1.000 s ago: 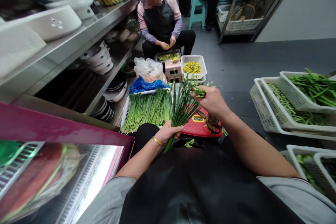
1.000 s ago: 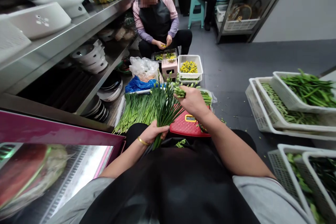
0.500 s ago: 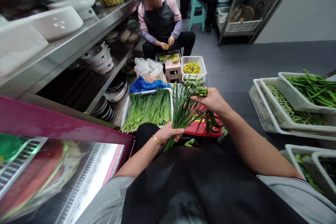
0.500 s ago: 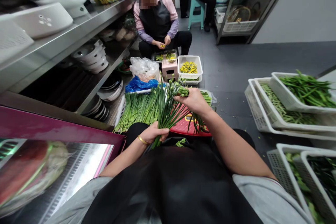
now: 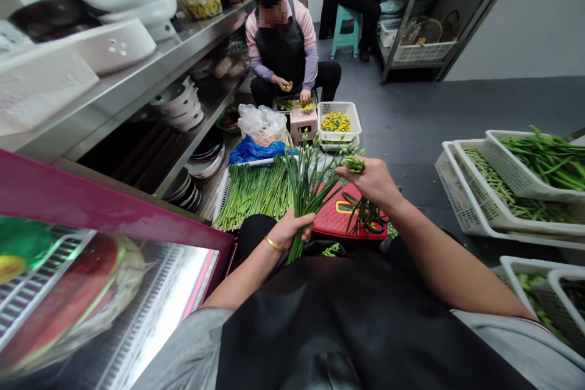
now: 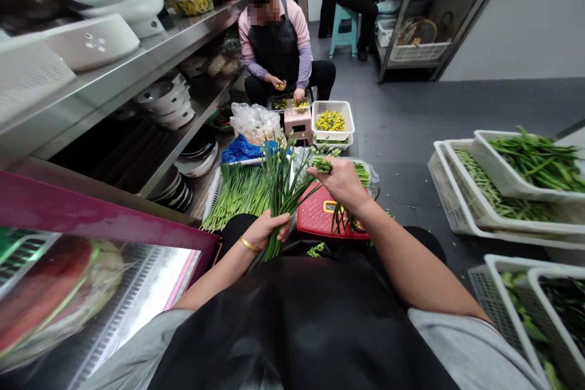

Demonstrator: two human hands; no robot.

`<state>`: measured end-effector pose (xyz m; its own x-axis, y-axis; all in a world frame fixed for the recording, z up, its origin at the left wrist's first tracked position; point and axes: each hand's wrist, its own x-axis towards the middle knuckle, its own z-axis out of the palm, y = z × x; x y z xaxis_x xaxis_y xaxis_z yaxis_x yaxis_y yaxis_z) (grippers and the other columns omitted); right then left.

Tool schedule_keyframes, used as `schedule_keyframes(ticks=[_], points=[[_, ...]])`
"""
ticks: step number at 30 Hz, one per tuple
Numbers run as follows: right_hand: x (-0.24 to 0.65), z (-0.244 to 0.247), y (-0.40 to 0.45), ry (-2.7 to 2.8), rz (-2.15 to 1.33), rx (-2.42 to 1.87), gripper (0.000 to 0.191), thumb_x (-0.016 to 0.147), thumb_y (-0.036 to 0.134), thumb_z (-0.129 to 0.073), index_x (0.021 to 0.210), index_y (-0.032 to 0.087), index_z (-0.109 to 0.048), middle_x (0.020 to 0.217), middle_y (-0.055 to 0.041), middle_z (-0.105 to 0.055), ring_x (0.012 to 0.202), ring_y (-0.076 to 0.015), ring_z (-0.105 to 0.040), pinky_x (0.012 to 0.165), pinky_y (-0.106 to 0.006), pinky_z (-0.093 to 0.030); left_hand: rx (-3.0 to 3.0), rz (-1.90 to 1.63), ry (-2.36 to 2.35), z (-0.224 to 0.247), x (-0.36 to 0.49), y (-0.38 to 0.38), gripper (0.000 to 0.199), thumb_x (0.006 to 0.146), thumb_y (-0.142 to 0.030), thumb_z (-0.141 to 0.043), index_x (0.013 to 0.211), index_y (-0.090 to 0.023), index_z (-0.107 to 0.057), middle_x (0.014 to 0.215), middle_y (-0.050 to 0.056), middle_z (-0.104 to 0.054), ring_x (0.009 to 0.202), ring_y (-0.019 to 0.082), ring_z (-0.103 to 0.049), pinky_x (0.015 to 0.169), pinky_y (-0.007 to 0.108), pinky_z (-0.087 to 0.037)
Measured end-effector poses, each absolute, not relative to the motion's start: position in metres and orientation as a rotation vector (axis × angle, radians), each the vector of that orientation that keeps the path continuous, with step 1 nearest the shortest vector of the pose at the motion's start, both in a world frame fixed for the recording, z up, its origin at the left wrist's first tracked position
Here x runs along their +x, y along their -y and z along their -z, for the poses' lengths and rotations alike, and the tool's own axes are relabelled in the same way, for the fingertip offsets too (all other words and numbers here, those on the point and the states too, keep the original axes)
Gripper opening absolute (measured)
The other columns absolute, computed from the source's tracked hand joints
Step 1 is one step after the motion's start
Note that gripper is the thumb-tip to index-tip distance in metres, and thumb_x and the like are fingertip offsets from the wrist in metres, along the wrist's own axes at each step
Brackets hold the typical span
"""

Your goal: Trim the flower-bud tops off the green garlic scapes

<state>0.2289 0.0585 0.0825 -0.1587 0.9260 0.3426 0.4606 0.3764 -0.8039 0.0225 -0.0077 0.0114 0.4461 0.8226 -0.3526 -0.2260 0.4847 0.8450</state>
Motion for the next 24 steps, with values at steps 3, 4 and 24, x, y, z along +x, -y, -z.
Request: schedule_keyframes(ticks=[3, 4, 24], points=[[0.230, -0.086, -0.062, 1.697, -0.654, -1.231, 0.047, 0.073, 0.058, -0.061, 0.055, 0.018, -0.047, 0.054, 0.0017, -0.043, 0.054, -0.0098, -0.036, 0.053, -0.025, -0.032, 0.831, -0.736, -0.896, -0.015, 0.024, 0.010, 0.049, 0.059, -0.053, -0.079, 0.071, -0.016, -0.051, 0.042, -0.007, -0.047, 0.033, 0.006, -0.038, 0.037, 0.020, -0.033], [0.232, -0.087, -0.064, 1.656, -0.637, -1.238, 0.046, 0.073, 0.059, -0.062, 0.056, 0.018, -0.049, 0.055, 0.0014, -0.045, 0.055, -0.0100, -0.037, 0.053, -0.025, -0.033, 0.843, -0.727, -0.904, -0.016, 0.024, 0.010, 0.049, 0.059, -0.054, -0.079, 0.071, -0.015, -0.051, 0.042, -0.006, -0.048, 0.033, 0.006, -0.039, 0.037, 0.020, -0.033], [0.250, -0.106, -0.070, 1.796, -0.445, -1.302, 0.045, 0.079, 0.058, -0.059, 0.063, 0.017, -0.060, 0.059, -0.0026, -0.055, 0.056, -0.0125, -0.045, 0.056, -0.027, -0.035, 0.915, -0.668, -0.910, -0.016, 0.023, 0.012, 0.050, 0.060, -0.056, -0.077, 0.065, -0.015, -0.049, 0.044, -0.004, -0.049, 0.035, 0.006, -0.041, 0.037, 0.020, -0.033]])
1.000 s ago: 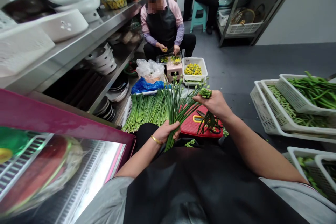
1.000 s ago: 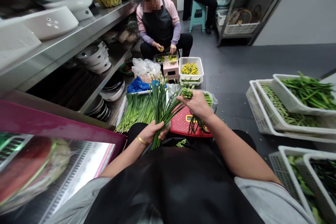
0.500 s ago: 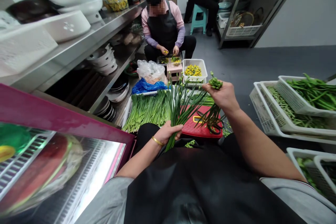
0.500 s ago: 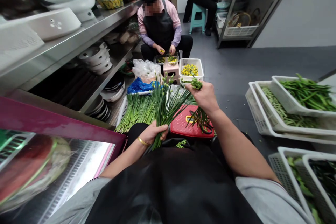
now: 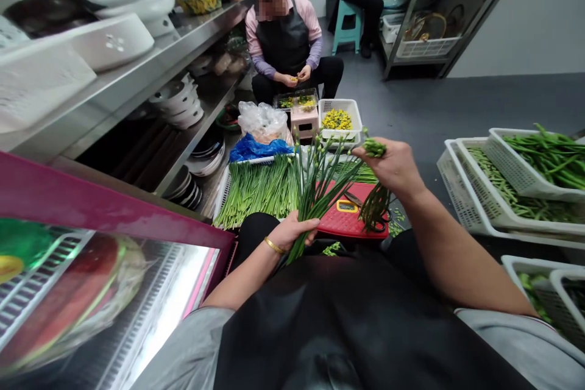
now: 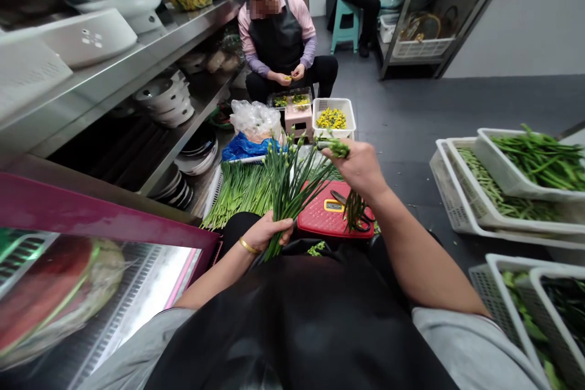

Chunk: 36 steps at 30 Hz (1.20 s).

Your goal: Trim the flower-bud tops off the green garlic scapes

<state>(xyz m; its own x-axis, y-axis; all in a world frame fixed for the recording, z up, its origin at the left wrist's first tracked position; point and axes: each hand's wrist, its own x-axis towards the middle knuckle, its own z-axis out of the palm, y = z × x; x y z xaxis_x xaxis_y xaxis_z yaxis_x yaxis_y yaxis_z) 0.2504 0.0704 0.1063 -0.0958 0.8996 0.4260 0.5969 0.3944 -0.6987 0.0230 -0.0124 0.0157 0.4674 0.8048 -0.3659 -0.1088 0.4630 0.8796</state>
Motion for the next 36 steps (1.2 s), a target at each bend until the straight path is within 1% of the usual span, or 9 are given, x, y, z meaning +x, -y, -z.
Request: schedule_keyframes(ticks=[3, 6, 11, 14, 21, 26, 29, 32, 36], points=[[0.254, -0.114, -0.068, 1.722, -0.394, -1.316, 0.035, 0.078, 0.051, -0.063, 0.082, 0.017, -0.069, 0.067, -0.0042, -0.062, 0.062, -0.0153, -0.052, 0.061, -0.028, -0.039, 0.928, -0.670, -0.925, -0.016, 0.023, 0.012, 0.050, 0.059, -0.057, -0.077, 0.065, -0.015, -0.049, 0.043, -0.005, -0.048, 0.034, 0.006, -0.040, 0.037, 0.020, -0.032], [0.246, -0.117, -0.060, 1.732, -0.450, -1.280, 0.037, 0.078, 0.046, -0.064, 0.099, 0.017, -0.070, 0.075, -0.0047, -0.065, 0.068, -0.0164, -0.057, 0.065, -0.029, -0.041, 0.952, -0.678, -0.940, -0.015, 0.026, 0.011, 0.049, 0.061, -0.057, -0.076, 0.063, -0.016, -0.048, 0.042, -0.005, -0.046, 0.034, 0.006, -0.039, 0.037, 0.020, -0.031], [0.233, -0.105, -0.065, 1.844, -0.794, -1.205, 0.039, 0.072, 0.053, -0.066, 0.075, 0.014, -0.067, 0.069, -0.0042, -0.063, 0.064, -0.0151, -0.055, 0.064, -0.030, -0.042, 1.007, -0.645, -0.917, -0.013, 0.026, 0.012, 0.050, 0.063, -0.058, -0.074, 0.058, -0.015, -0.048, 0.043, -0.004, -0.047, 0.035, 0.006, -0.040, 0.038, 0.021, -0.030], [0.237, -0.100, -0.072, 1.829, -0.841, -1.193, 0.041, 0.072, 0.054, -0.066, 0.066, 0.014, -0.062, 0.062, -0.0020, -0.058, 0.059, -0.0124, -0.049, 0.059, -0.028, -0.039, 0.999, -0.648, -0.935, -0.012, 0.024, 0.011, 0.050, 0.062, -0.058, -0.074, 0.059, -0.014, -0.049, 0.044, -0.003, -0.049, 0.036, 0.006, -0.041, 0.038, 0.021, -0.031], [0.258, -0.102, -0.083, 1.678, -0.560, -1.364, 0.026, 0.072, 0.039, -0.067, 0.066, 0.015, -0.062, 0.060, -0.0015, -0.057, 0.057, -0.0129, -0.048, 0.059, -0.029, -0.039, 0.999, -0.652, -0.916, -0.015, 0.022, 0.009, 0.051, 0.060, -0.059, -0.076, 0.057, -0.014, -0.051, 0.045, -0.002, -0.050, 0.036, 0.006, -0.043, 0.038, 0.021, -0.032], [0.252, -0.118, -0.063, 1.633, -0.382, -1.341, 0.019, 0.075, 0.036, -0.066, 0.079, 0.018, -0.067, 0.071, -0.0042, -0.064, 0.063, -0.0149, -0.053, 0.062, -0.029, -0.041, 1.022, -0.676, -0.963, -0.012, 0.024, 0.008, 0.052, 0.062, -0.060, -0.074, 0.054, -0.015, -0.048, 0.044, -0.003, -0.047, 0.035, 0.006, -0.041, 0.038, 0.021, -0.029], [0.238, -0.122, -0.050, 1.738, -0.510, -1.226, 0.023, 0.079, 0.039, -0.062, 0.081, 0.018, -0.068, 0.073, -0.0040, -0.066, 0.064, -0.0145, -0.055, 0.064, -0.028, -0.043, 1.054, -0.688, -1.001, -0.010, 0.025, 0.008, 0.051, 0.063, -0.058, -0.073, 0.054, -0.015, -0.048, 0.044, -0.003, -0.047, 0.036, 0.005, -0.041, 0.039, 0.021, -0.030], [0.222, -0.113, -0.051, 1.854, -0.673, -1.190, 0.023, 0.075, 0.039, -0.065, 0.080, 0.016, -0.068, 0.069, -0.0026, -0.065, 0.062, -0.0138, -0.054, 0.062, -0.028, -0.042, 1.091, -0.683, -1.011, -0.009, 0.026, 0.008, 0.051, 0.065, -0.058, -0.073, 0.054, -0.015, -0.048, 0.045, -0.003, -0.047, 0.037, 0.005, -0.042, 0.040, 0.020, -0.031], [0.214, -0.099, -0.060, 1.882, -0.780, -1.188, 0.025, 0.073, 0.039, -0.064, 0.064, 0.016, -0.061, 0.059, -0.0008, -0.058, 0.057, -0.0123, -0.049, 0.059, -0.027, -0.040, 1.100, -0.675, -1.006, -0.011, 0.026, 0.009, 0.053, 0.062, -0.061, -0.073, 0.054, -0.015, -0.049, 0.045, -0.002, -0.049, 0.038, 0.006, -0.044, 0.041, 0.021, -0.033]])
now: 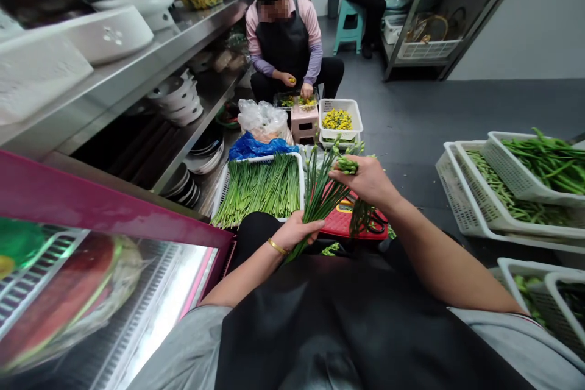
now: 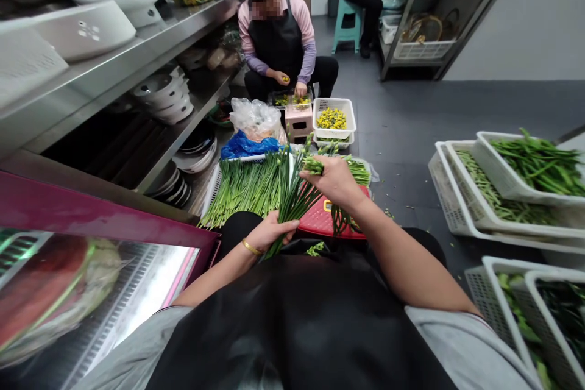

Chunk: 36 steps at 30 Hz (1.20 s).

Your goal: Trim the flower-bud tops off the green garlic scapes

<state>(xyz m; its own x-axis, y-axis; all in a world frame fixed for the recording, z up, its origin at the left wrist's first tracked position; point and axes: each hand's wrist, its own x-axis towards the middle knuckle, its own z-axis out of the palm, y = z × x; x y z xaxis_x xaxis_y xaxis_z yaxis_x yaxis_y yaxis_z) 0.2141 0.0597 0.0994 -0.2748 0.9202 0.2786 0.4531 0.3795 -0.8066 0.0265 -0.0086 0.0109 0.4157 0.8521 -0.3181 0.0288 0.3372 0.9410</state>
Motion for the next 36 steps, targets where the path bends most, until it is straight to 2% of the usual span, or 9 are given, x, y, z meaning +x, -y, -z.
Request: schedule_keyframes(ticks=[5, 10, 14, 16, 18, 21, 24, 27, 36], points=[[0.233, -0.101, -0.072, 1.649, -0.776, -1.163, 0.023, 0.069, 0.039, -0.065, 0.071, 0.015, -0.065, 0.069, -0.0034, -0.063, 0.063, -0.0143, -0.055, 0.063, -0.029, -0.044, 1.099, -0.663, -0.980, -0.016, 0.023, 0.010, 0.054, 0.061, -0.061, -0.074, 0.051, -0.014, -0.051, 0.044, -0.001, -0.049, 0.038, 0.006, -0.043, 0.041, 0.021, -0.033], [0.247, -0.107, -0.078, 1.660, -0.697, -1.253, 0.024, 0.068, 0.038, -0.067, 0.072, 0.014, -0.066, 0.066, -0.0028, -0.062, 0.061, -0.0140, -0.053, 0.060, -0.029, -0.043, 1.110, -0.670, -0.938, -0.017, 0.022, 0.011, 0.057, 0.059, -0.065, -0.073, 0.048, -0.015, -0.049, 0.041, -0.002, -0.047, 0.037, 0.007, -0.041, 0.040, 0.021, -0.032], [0.246, -0.122, -0.063, 1.643, -0.547, -1.254, 0.028, 0.072, 0.037, -0.067, 0.089, 0.015, -0.068, 0.070, -0.0024, -0.063, 0.062, -0.0135, -0.053, 0.062, -0.028, -0.043, 1.156, -0.658, -0.955, -0.014, 0.023, 0.010, 0.060, 0.063, -0.069, -0.068, 0.046, -0.015, -0.047, 0.039, -0.002, -0.045, 0.036, 0.006, -0.039, 0.040, 0.021, -0.030], [0.244, -0.130, -0.054, 1.655, -0.512, -1.231, 0.027, 0.076, 0.039, -0.064, 0.091, 0.016, -0.068, 0.072, -0.0029, -0.063, 0.062, -0.0134, -0.053, 0.062, -0.028, -0.043, 1.153, -0.660, -0.980, -0.013, 0.023, 0.009, 0.060, 0.062, -0.069, -0.069, 0.048, -0.016, -0.046, 0.040, -0.003, -0.044, 0.036, 0.006, -0.039, 0.040, 0.021, -0.029], [0.240, -0.133, -0.051, 1.732, -0.560, -1.208, 0.028, 0.078, 0.041, -0.062, 0.089, 0.016, -0.069, 0.072, -0.0035, -0.063, 0.063, -0.0139, -0.054, 0.062, -0.028, -0.043, 1.146, -0.667, -1.001, -0.012, 0.023, 0.009, 0.060, 0.060, -0.070, -0.069, 0.050, -0.016, -0.046, 0.040, -0.003, -0.044, 0.036, 0.006, -0.039, 0.039, 0.021, -0.029], [0.232, -0.127, -0.059, 1.841, -0.686, -1.237, 0.033, 0.073, 0.045, -0.067, 0.088, 0.016, -0.068, 0.070, -0.0026, -0.063, 0.062, -0.0145, -0.053, 0.060, -0.028, -0.042, 1.151, -0.675, -1.022, -0.011, 0.025, 0.010, 0.059, 0.059, -0.070, -0.070, 0.053, -0.017, -0.045, 0.041, -0.004, -0.044, 0.036, 0.006, -0.039, 0.039, 0.020, -0.029], [0.223, -0.116, -0.069, 1.917, -0.828, -1.231, 0.034, 0.070, 0.049, -0.067, 0.071, 0.016, -0.063, 0.063, -0.0003, -0.058, 0.059, -0.0128, -0.049, 0.060, -0.028, -0.040, 1.157, -0.670, -1.023, -0.012, 0.025, 0.011, 0.058, 0.059, -0.069, -0.070, 0.056, -0.017, -0.046, 0.042, -0.005, -0.044, 0.036, 0.006, -0.038, 0.039, 0.020, -0.029], [0.220, -0.110, -0.073, 1.897, -0.902, -1.162, 0.042, 0.070, 0.055, -0.066, 0.058, 0.017, -0.053, 0.056, 0.0013, -0.051, 0.055, -0.0103, -0.044, 0.056, -0.026, -0.037, 1.167, -0.665, -0.989, -0.013, 0.024, 0.012, 0.057, 0.061, -0.069, -0.069, 0.058, -0.016, -0.047, 0.043, -0.004, -0.046, 0.037, 0.006, -0.039, 0.039, 0.020, -0.030], [0.240, -0.122, -0.075, 1.716, -0.888, -1.274, 0.049, 0.064, 0.062, -0.069, 0.055, 0.017, -0.052, 0.049, 0.0007, -0.050, 0.046, -0.0088, -0.041, 0.046, -0.025, -0.031, 1.133, -0.641, -0.913, -0.010, 0.020, 0.012, 0.054, 0.062, -0.063, -0.073, 0.058, -0.015, -0.048, 0.044, -0.003, -0.048, 0.038, 0.006, -0.042, 0.041, 0.020, -0.032]])
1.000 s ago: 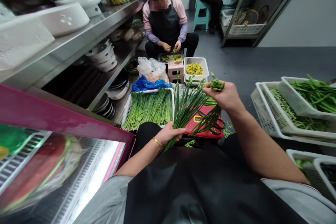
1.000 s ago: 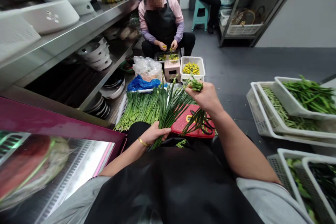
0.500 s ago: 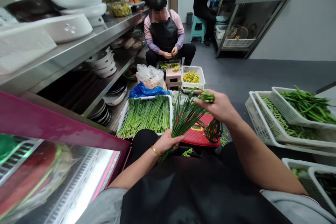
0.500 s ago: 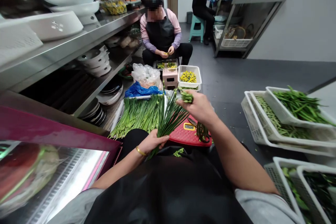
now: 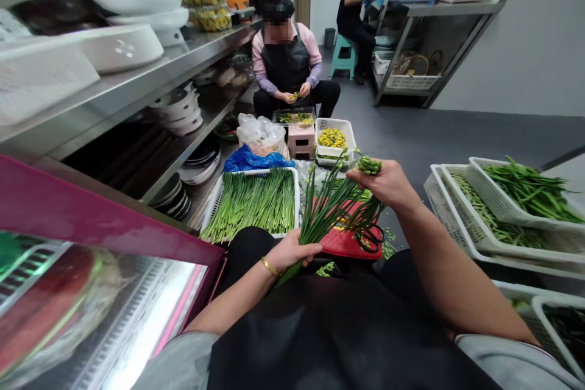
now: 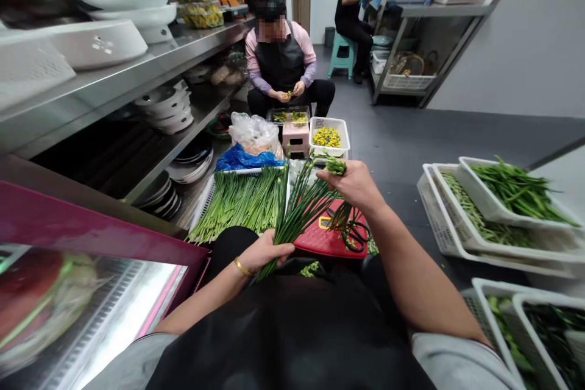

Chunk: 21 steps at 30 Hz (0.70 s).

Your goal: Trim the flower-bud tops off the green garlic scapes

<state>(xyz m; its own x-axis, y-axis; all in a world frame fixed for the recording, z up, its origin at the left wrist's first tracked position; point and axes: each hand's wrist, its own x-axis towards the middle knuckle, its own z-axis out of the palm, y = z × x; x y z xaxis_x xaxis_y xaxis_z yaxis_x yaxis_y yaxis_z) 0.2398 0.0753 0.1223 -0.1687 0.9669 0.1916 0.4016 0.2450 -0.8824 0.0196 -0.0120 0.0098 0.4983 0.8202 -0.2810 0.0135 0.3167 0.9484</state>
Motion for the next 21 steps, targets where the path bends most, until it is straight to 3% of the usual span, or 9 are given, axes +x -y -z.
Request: schedule_keyframes(ticks=[4, 7, 10, 13, 16, 21], points=[[0.244, -0.119, -0.081, 1.715, -0.878, -1.301, 0.051, 0.061, 0.064, -0.071, 0.054, 0.016, -0.053, 0.047, 0.0007, -0.050, 0.045, -0.0085, -0.041, 0.046, -0.024, -0.033, 1.084, -0.666, -0.920, -0.007, 0.021, 0.013, 0.061, 0.062, -0.073, -0.066, 0.062, -0.015, -0.050, 0.047, -0.004, -0.048, 0.037, 0.005, -0.042, 0.038, 0.019, -0.031], [0.248, -0.119, -0.079, 1.683, -0.858, -1.300, 0.048, 0.061, 0.060, -0.073, 0.073, 0.014, -0.065, 0.050, 0.0022, -0.051, 0.045, -0.0097, -0.044, 0.046, -0.025, -0.037, 1.064, -0.665, -0.945, -0.004, 0.021, 0.014, 0.061, 0.063, -0.074, -0.064, 0.065, -0.015, -0.049, 0.046, -0.004, -0.048, 0.036, 0.005, -0.041, 0.038, 0.019, -0.031], [0.254, -0.126, -0.069, 1.576, -0.614, -1.294, 0.045, 0.072, 0.052, -0.068, 0.094, 0.014, -0.070, 0.053, 0.0033, -0.050, 0.045, -0.0090, -0.043, 0.047, -0.024, -0.036, 1.076, -0.669, -0.981, -0.003, 0.021, 0.014, 0.058, 0.063, -0.071, -0.066, 0.064, -0.016, -0.049, 0.044, -0.005, -0.047, 0.035, 0.005, -0.040, 0.037, 0.018, -0.031], [0.253, -0.137, -0.060, 1.589, -0.417, -1.255, 0.042, 0.080, 0.049, -0.061, 0.101, 0.014, -0.070, 0.060, 0.0004, -0.055, 0.050, -0.0100, -0.046, 0.052, -0.025, -0.040, 1.112, -0.657, -0.983, -0.002, 0.021, 0.013, 0.057, 0.065, -0.070, -0.065, 0.062, -0.016, -0.049, 0.043, -0.005, -0.046, 0.035, 0.005, -0.040, 0.037, 0.019, -0.031], [0.243, -0.143, -0.063, 1.723, -0.380, -1.218, 0.046, 0.079, 0.049, -0.063, 0.108, 0.014, -0.068, 0.073, -0.0039, -0.064, 0.061, -0.0135, -0.054, 0.062, -0.028, -0.045, 1.154, -0.611, -0.952, -0.003, 0.022, 0.012, 0.059, 0.067, -0.071, -0.063, 0.057, -0.015, -0.048, 0.044, -0.004, -0.047, 0.037, 0.005, -0.042, 0.039, 0.019, -0.032], [0.229, -0.133, -0.083, 1.959, -0.419, -1.262, 0.033, 0.081, 0.046, -0.057, 0.076, 0.014, -0.068, 0.066, -0.0049, -0.063, 0.062, -0.0149, -0.053, 0.061, -0.028, -0.041, 1.118, -0.572, -0.933, -0.004, 0.023, 0.014, 0.060, 0.061, -0.071, -0.069, 0.060, -0.014, -0.049, 0.049, -0.002, -0.051, 0.040, 0.006, -0.047, 0.041, 0.019, -0.036]])
